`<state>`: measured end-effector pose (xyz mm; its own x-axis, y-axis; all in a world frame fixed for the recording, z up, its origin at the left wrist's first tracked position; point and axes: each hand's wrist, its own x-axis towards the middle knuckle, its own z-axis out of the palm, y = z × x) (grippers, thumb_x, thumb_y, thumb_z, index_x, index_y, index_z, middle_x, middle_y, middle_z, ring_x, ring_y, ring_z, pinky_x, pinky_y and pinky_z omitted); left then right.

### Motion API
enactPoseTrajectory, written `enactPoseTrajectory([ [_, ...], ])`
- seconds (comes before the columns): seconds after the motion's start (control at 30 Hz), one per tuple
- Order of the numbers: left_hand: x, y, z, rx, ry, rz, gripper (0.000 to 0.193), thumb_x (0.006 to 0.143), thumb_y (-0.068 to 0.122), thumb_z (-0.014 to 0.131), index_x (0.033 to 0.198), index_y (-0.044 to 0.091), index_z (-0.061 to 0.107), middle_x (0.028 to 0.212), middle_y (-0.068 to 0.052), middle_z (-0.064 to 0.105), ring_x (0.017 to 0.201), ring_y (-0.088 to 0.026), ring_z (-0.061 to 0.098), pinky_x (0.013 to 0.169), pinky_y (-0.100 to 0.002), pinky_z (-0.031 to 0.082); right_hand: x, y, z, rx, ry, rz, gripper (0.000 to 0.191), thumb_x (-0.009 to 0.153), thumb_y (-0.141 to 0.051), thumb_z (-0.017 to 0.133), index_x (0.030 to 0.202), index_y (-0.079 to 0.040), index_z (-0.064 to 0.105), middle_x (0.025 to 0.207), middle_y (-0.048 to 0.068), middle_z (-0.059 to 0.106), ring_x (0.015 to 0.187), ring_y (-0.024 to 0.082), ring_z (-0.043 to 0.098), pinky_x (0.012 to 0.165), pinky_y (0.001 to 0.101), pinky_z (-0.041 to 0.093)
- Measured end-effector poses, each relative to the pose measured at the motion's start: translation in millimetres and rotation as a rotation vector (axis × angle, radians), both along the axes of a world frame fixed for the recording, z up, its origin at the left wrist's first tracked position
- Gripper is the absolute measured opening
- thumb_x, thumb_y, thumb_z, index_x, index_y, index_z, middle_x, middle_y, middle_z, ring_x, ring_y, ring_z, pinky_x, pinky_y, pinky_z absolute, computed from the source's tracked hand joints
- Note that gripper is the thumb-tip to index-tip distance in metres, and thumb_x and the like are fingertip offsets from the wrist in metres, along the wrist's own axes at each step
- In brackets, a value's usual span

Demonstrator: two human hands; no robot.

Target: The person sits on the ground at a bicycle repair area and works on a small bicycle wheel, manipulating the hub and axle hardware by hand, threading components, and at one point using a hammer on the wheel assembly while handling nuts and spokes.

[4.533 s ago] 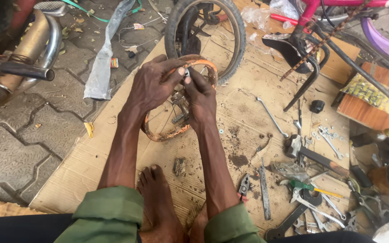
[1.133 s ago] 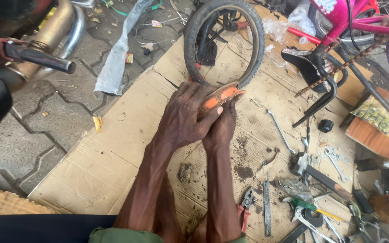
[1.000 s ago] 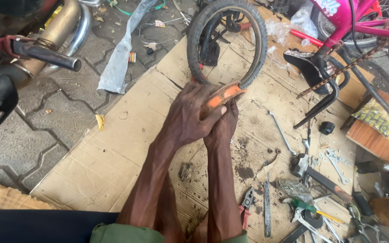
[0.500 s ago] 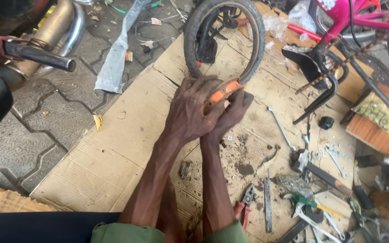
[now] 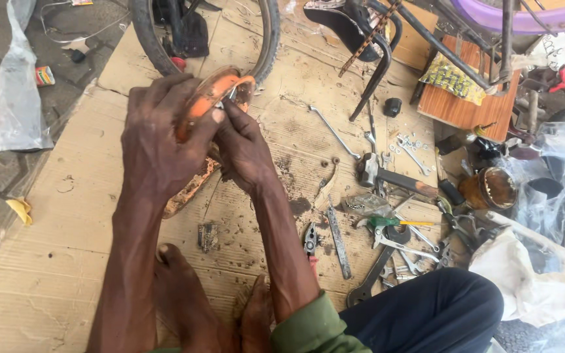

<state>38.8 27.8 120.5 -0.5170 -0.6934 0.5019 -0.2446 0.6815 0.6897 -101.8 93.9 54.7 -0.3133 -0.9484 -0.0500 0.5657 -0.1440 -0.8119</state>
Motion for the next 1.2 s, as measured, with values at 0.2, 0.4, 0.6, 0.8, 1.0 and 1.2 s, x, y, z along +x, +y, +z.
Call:
enactPoseTrajectory([
  [0.2,-3,8,2,-0.101,0.015,0.056,0.042,0.093,0.028,0.073,0.126,0.002,0.070,0.133,-0.017,0.066,0.117,-0.037,0.059,0.101,-0.051,0.049,3,-8,11,-0.028,0.136,-0.151,0.045,0.094,0.009,0.059,0.138,0.001,0.053,0.126,0.012,0.065,0.110,0.020,0.067,0.092,0.0341,0.060],
  [0.4,-4,11,7,-0.087,-0.053,0.138,0.045,0.087,0.029,0.070,0.123,0.001,0.069,0.131,-0.016,0.067,0.116,-0.038,0.059,0.095,-0.053,0.046,30,-33,3,-0.023,0.600,-0.666,0.023,0.093,0.002,0.072,0.104,-0.002,0.052,0.102,0.008,0.060,0.091,0.013,0.058,0.079,0.0283,0.056],
  [0.6,1,6,8,-0.025,-0.012,0.117,0.047,0.090,0.030,0.068,0.126,-0.001,0.067,0.132,-0.017,0.066,0.116,-0.038,0.059,0.099,-0.053,0.047,42,-30,1,-0.062,0.685,-0.669,0.021,0.101,-0.004,0.061,0.120,-0.001,0.052,0.111,0.010,0.063,0.096,0.015,0.063,0.085,0.0289,0.058],
  [0.8,-4,6,8,-0.003,0.012,0.069,0.045,0.093,0.030,0.068,0.126,0.000,0.068,0.120,-0.016,0.068,0.110,-0.038,0.060,0.098,-0.051,0.049,31,-12,1,-0.043,0.493,-0.427,0.037,0.112,-0.005,0.049,0.146,0.004,0.057,0.126,0.021,0.070,0.105,0.021,0.069,0.092,0.0318,0.062],
  [1.0,-2,4,5,-0.027,0.082,0.052,0.045,0.093,0.028,0.070,0.126,-0.002,0.066,0.111,-0.022,0.067,0.105,-0.037,0.061,0.096,-0.050,0.050,19,-22,12,0.109,0.284,-0.278,0.039,0.108,-0.012,0.039,0.142,0.000,0.054,0.122,0.018,0.069,0.101,0.022,0.072,0.089,0.0344,0.064],
  [1.2,-8,5,5,-0.017,0.056,0.056,0.046,0.091,0.028,0.070,0.127,-0.002,0.067,0.109,-0.023,0.068,0.104,-0.040,0.061,0.094,-0.051,0.050,13,-21,22,0.071,0.202,-0.344,0.039,0.104,-0.010,0.043,0.142,0.000,0.046,0.128,0.018,0.065,0.101,0.023,0.070,0.087,0.0375,0.062],
])
